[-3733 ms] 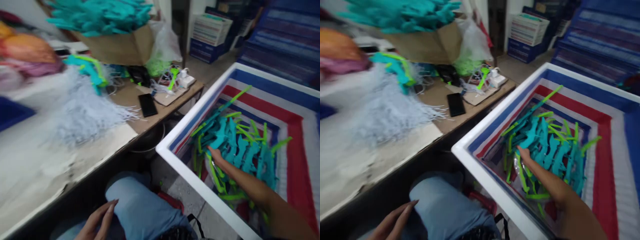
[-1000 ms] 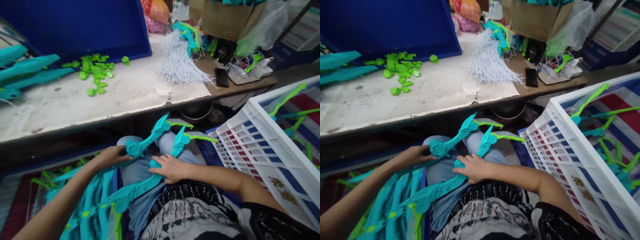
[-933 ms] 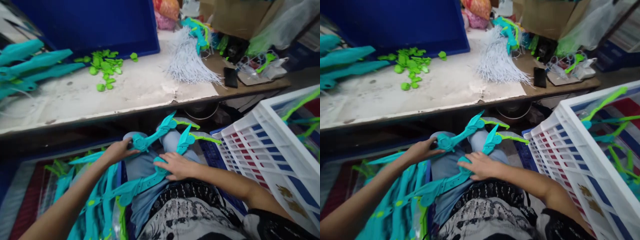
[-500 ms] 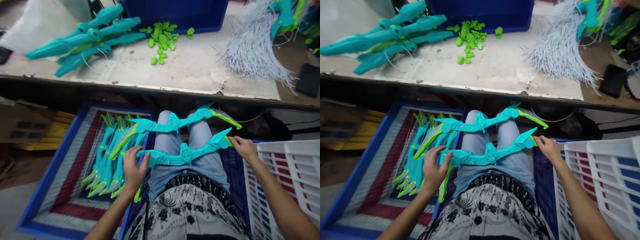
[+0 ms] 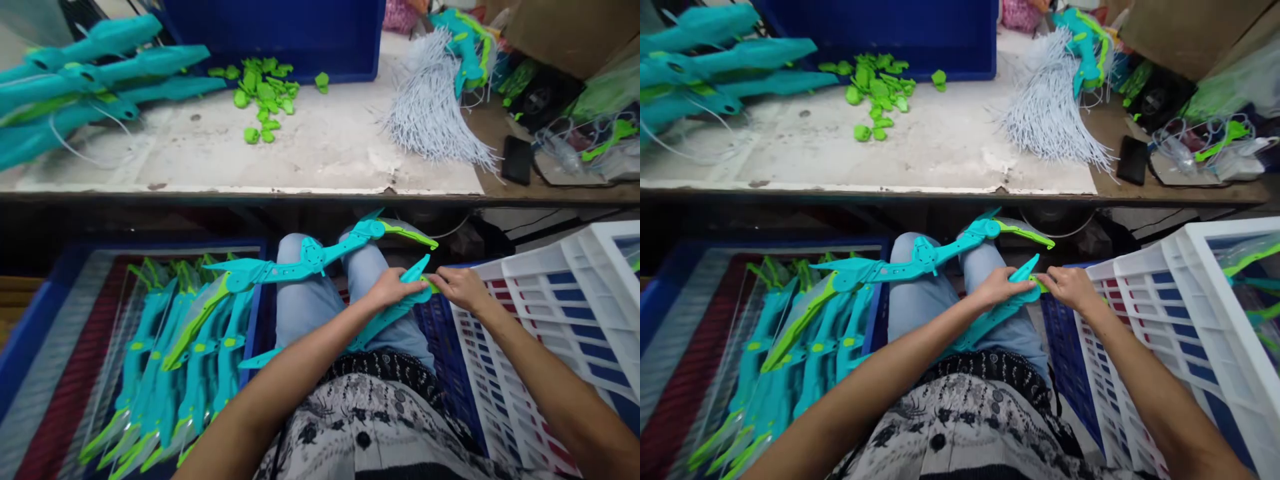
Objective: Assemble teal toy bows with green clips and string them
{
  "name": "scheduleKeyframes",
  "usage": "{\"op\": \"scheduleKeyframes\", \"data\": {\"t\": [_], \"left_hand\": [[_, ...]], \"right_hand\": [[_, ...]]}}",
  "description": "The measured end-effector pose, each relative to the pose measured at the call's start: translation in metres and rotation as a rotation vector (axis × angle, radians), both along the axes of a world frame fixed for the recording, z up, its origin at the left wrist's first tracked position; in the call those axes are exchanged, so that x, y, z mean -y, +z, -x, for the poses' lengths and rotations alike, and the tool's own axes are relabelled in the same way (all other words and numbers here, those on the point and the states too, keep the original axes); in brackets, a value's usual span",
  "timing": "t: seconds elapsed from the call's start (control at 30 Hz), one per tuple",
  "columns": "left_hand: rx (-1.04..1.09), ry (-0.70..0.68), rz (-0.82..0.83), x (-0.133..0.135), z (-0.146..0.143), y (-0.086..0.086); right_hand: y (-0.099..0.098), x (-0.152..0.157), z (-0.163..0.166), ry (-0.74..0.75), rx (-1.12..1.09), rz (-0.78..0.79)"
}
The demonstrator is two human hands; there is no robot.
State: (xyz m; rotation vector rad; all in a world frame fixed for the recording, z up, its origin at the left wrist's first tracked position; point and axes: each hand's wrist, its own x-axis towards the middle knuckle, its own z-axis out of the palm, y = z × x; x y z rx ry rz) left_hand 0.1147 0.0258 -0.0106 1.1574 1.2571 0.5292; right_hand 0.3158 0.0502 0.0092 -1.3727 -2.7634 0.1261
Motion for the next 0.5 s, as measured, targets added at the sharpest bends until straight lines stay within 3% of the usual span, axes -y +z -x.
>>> {"op": "scheduleKeyframes", "data": {"t": [0.17,0.37,0.5], "left_hand": [[-0.157,0.109,-0.119,0.021,0.0,-0.004],[-0.331,-0.065,-0.157,0.019,-0.004,0.003],[-0.362,-0.154,-0.289,0.05,0.006,0.002]], "right_hand": [[-0.001,0.003,-0.002,0.031,-0.008,-0.011],[-0.007,-0.003,-0.007,0.093,-0.028,0.071],[-0.025,-0.003,-0.016,-0.01,-0.01,0.245]]}}
